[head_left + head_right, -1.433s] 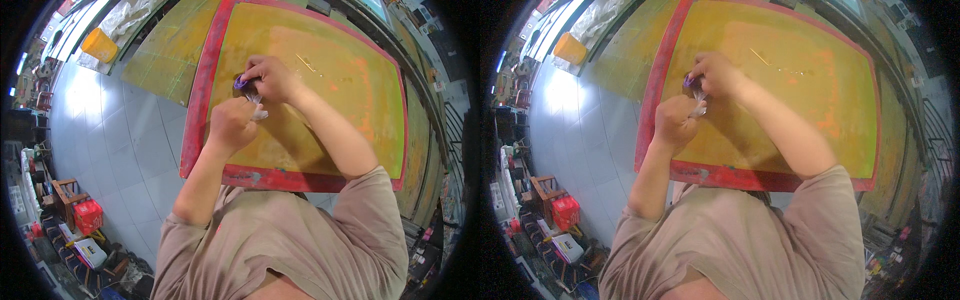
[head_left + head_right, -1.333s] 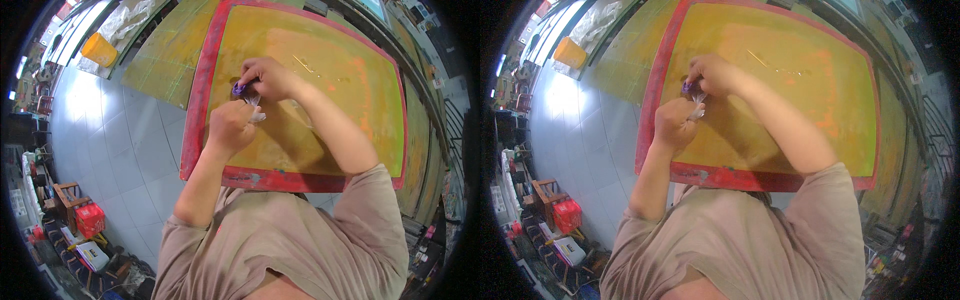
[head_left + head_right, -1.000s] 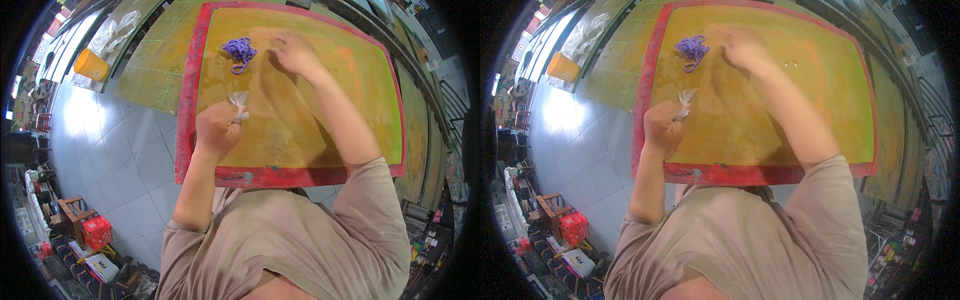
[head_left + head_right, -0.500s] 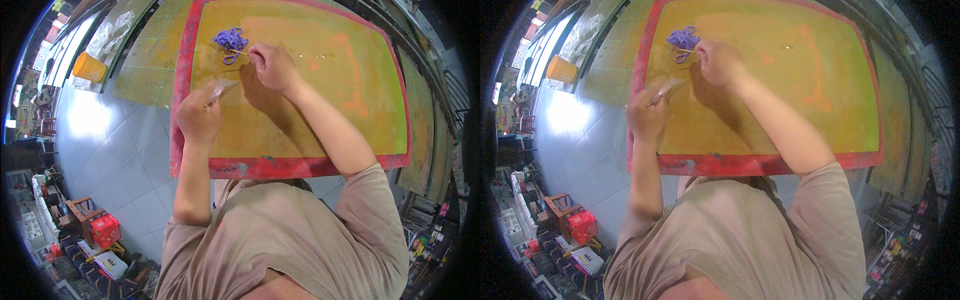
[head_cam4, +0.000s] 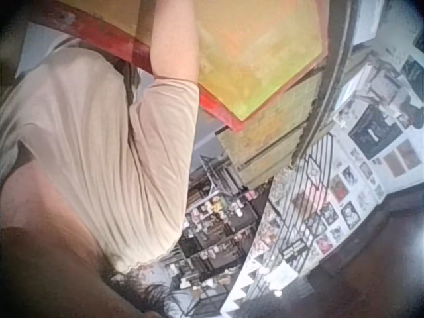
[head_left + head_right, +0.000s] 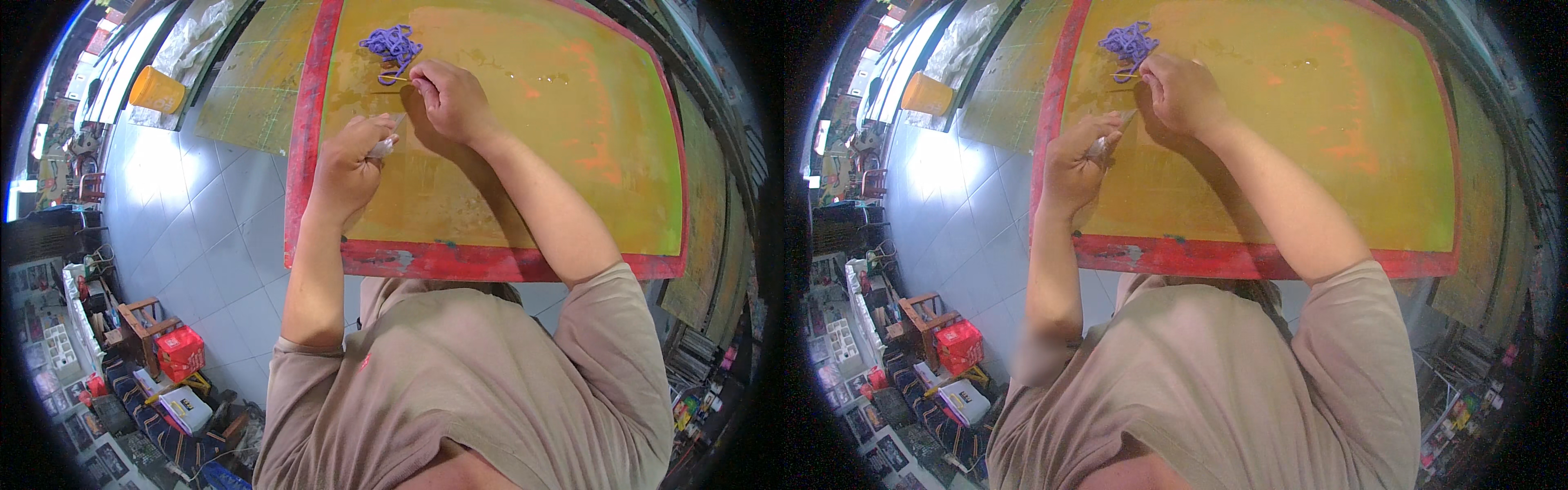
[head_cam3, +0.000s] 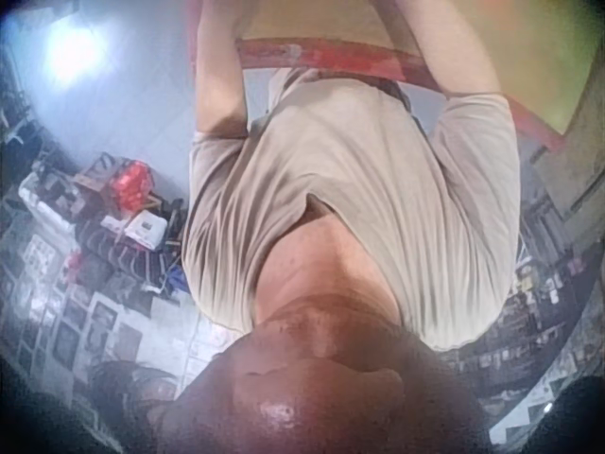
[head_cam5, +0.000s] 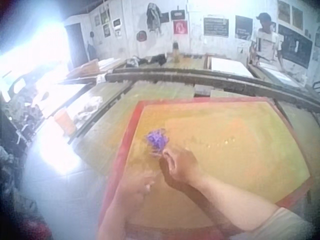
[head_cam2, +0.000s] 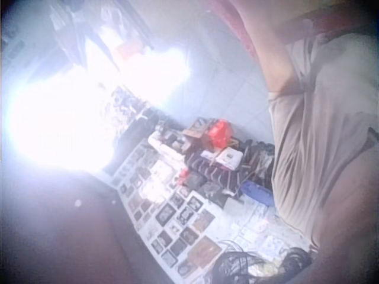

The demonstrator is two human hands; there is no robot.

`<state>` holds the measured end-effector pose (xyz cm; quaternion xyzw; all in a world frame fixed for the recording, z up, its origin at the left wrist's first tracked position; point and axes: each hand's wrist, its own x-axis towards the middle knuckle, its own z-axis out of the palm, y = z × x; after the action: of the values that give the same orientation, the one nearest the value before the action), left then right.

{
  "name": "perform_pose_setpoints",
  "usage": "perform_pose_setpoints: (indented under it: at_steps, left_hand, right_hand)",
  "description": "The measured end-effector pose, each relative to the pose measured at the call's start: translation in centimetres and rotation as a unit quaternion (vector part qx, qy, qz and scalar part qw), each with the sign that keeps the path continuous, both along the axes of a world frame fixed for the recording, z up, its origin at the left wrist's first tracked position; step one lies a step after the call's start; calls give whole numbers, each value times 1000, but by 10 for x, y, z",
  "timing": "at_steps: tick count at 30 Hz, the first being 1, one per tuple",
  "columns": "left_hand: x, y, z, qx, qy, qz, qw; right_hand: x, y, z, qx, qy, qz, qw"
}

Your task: The person assembles small craft items on a workbench. They place a purple rubber band and a clear plastic sheet on a yellow board, then use a wooden stick to manipulate the plastic sheet and arrange the rubber band. The person handles the items one at a time and adjusts their positions repeatedly.

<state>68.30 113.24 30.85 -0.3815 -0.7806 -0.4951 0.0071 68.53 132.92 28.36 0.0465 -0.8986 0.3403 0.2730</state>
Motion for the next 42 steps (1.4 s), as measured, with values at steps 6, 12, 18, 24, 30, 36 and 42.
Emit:
perform_pose_setpoints:
  at_steps: [6,12,18,24,30,36,42]
  left_hand:
    - [0,3,-6,33,-26,44,998]
    - [2,6,10,-2,17,45,999]
    - [3,5,11,5,25,46,999]
    - [1,2,12,0,40,32,999]
    - [2,3,18,-5,59,25,998]
    - [-1,2,17,13,72,11,997]
    - [1,1,18,19,66,21,997]
  right_hand:
    - [-1,1,0,4,-5,5,1000]
    - [1,2,-1,49,17,14,999]
    - [4,1,4,67,-15,22,997]
    - [1,1,1,67,38,24,997]
    - [3,0,6,74,-1,27,997]
    - [5,1,10,52,22,72,996]
    - [7,5,13,-18,45,132,990]
